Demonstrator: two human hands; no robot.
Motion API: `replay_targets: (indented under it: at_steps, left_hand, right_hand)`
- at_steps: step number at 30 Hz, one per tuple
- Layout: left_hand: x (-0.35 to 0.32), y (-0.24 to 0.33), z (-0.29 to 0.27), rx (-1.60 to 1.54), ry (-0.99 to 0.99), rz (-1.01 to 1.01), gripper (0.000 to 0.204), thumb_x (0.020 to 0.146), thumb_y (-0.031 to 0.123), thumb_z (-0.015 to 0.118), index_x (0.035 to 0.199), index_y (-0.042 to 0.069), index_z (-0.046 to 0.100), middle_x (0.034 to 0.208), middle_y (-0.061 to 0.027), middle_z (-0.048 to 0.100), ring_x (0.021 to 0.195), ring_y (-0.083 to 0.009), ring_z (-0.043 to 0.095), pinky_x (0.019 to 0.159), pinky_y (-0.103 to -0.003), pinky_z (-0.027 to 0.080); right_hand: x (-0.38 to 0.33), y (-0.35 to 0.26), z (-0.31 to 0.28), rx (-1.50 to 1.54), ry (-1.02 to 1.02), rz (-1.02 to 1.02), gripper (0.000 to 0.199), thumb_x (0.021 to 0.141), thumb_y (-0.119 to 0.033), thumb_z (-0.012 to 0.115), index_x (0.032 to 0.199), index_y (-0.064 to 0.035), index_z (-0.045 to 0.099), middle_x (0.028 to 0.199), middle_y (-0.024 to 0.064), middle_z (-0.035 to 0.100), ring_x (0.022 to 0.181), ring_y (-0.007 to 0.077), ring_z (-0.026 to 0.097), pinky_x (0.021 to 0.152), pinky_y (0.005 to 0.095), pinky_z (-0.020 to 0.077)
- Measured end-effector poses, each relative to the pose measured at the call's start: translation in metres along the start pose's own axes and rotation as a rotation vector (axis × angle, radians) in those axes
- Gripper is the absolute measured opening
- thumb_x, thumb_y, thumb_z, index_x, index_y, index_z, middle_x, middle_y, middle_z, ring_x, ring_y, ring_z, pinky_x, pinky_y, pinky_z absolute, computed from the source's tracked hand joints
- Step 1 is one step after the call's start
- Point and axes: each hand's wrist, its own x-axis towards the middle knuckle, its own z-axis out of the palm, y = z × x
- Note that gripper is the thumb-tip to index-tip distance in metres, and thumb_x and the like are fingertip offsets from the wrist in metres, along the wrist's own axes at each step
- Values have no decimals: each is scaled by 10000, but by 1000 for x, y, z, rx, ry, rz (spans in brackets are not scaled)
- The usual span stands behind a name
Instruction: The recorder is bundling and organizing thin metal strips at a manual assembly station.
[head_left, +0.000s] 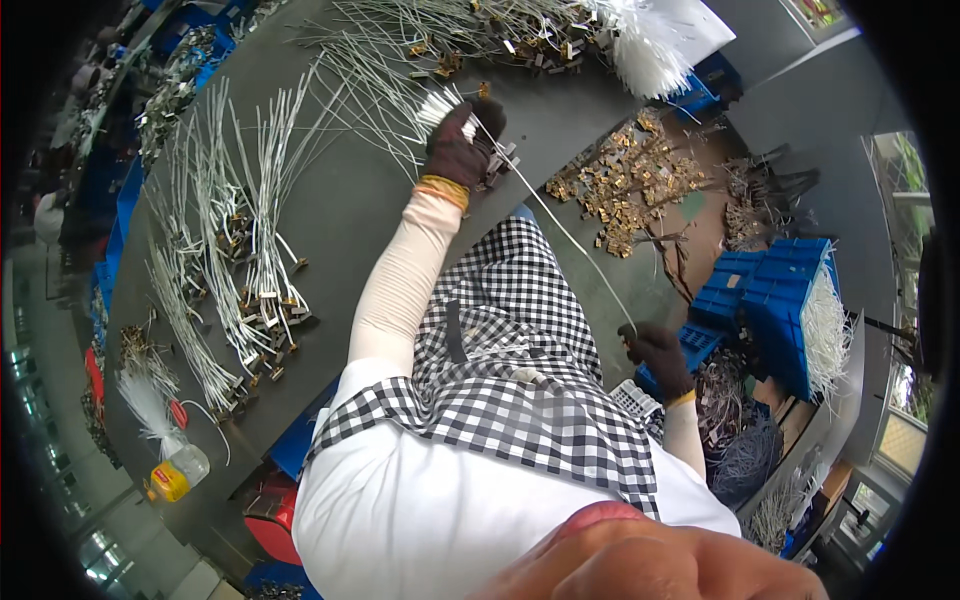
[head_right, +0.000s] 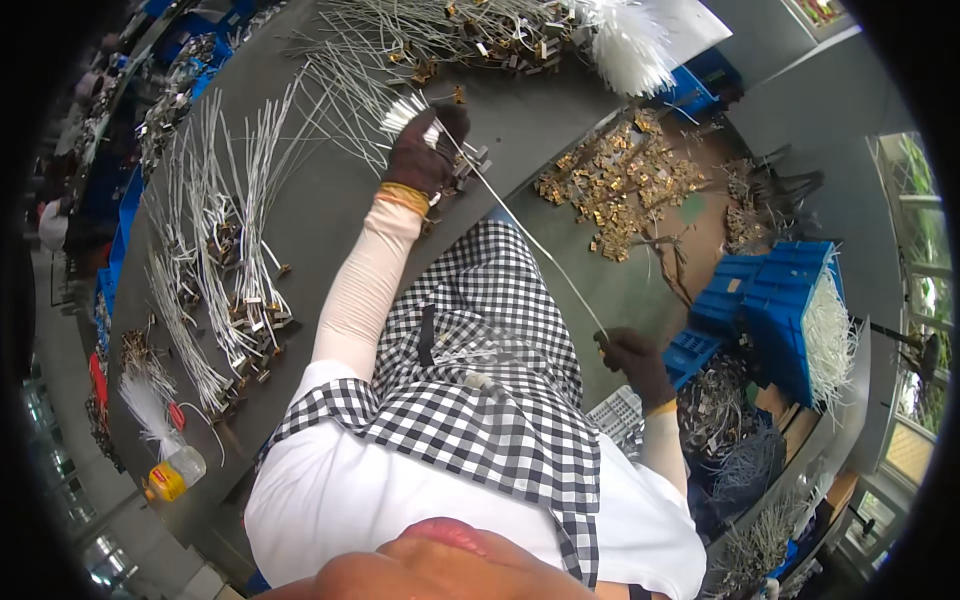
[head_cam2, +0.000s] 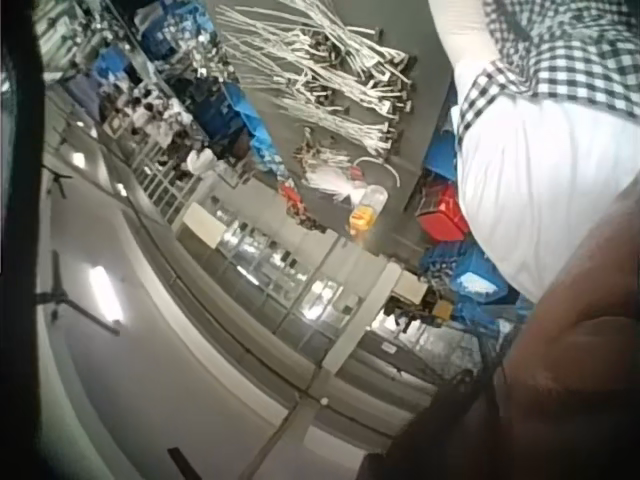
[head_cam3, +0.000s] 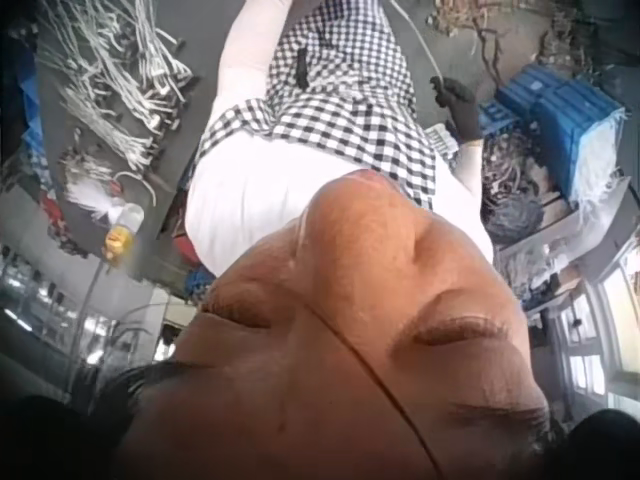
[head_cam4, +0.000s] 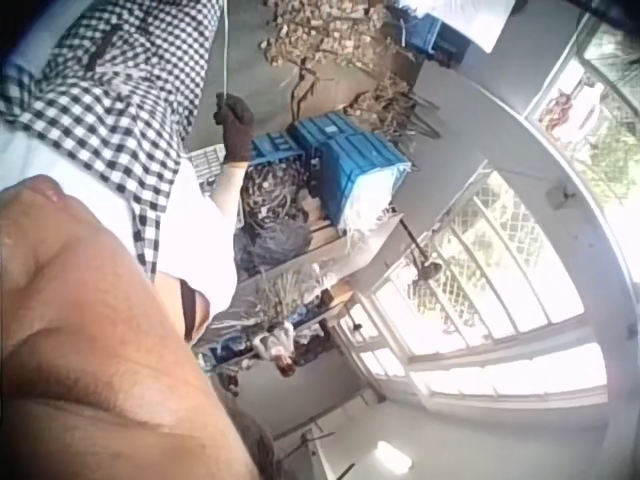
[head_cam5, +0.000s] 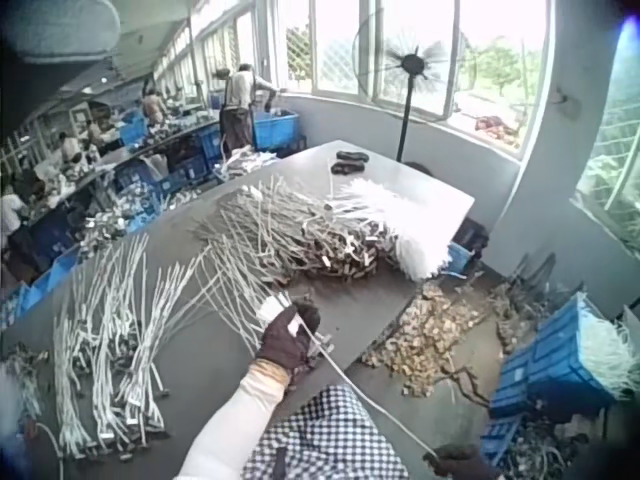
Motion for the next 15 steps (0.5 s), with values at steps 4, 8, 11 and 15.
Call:
replay_targets:
  at_steps: [4,8,11,15]
  left_hand:
    - [27,28,-48,-1303,246,-477,202,999,57,483,1107,-64,604,1039,-215,687,1014,-323,680,967,-463,566]
    - [27,51,-65,-1358,287,-428,185,990,89,520,1060,-49,622,1027,-211,694,978,-329,693,916,-474,590]
    - [25,64,-69,-1282,318,-432,185,987,45,489,1068,-65,614,1039,-187,698,971,-292,697,927,-459,591]
    - [19,58,-84,-1290,140,-293,183,974,93,522,1062,-33,622,1023,-207,699,969,-336,694,882,-496,592]
  right_hand:
    - [-9,17,3,36,-47,-30,200,916,-141,672,1081,-38,719,807,2,648,693,77,572,619,236,457]
    - [-15,16,3,31,-24,-4,214,902,-127,667,1086,-32,720,827,1,659,694,82,575,615,233,446]
    - [-17,19,1,6,1,14,213,886,-117,668,1070,-23,723,832,-2,658,696,84,572,619,233,440]
    - [-20,8,4,39,-9,-40,207,875,-122,672,1048,-25,728,838,1,660,695,89,566,628,241,440]
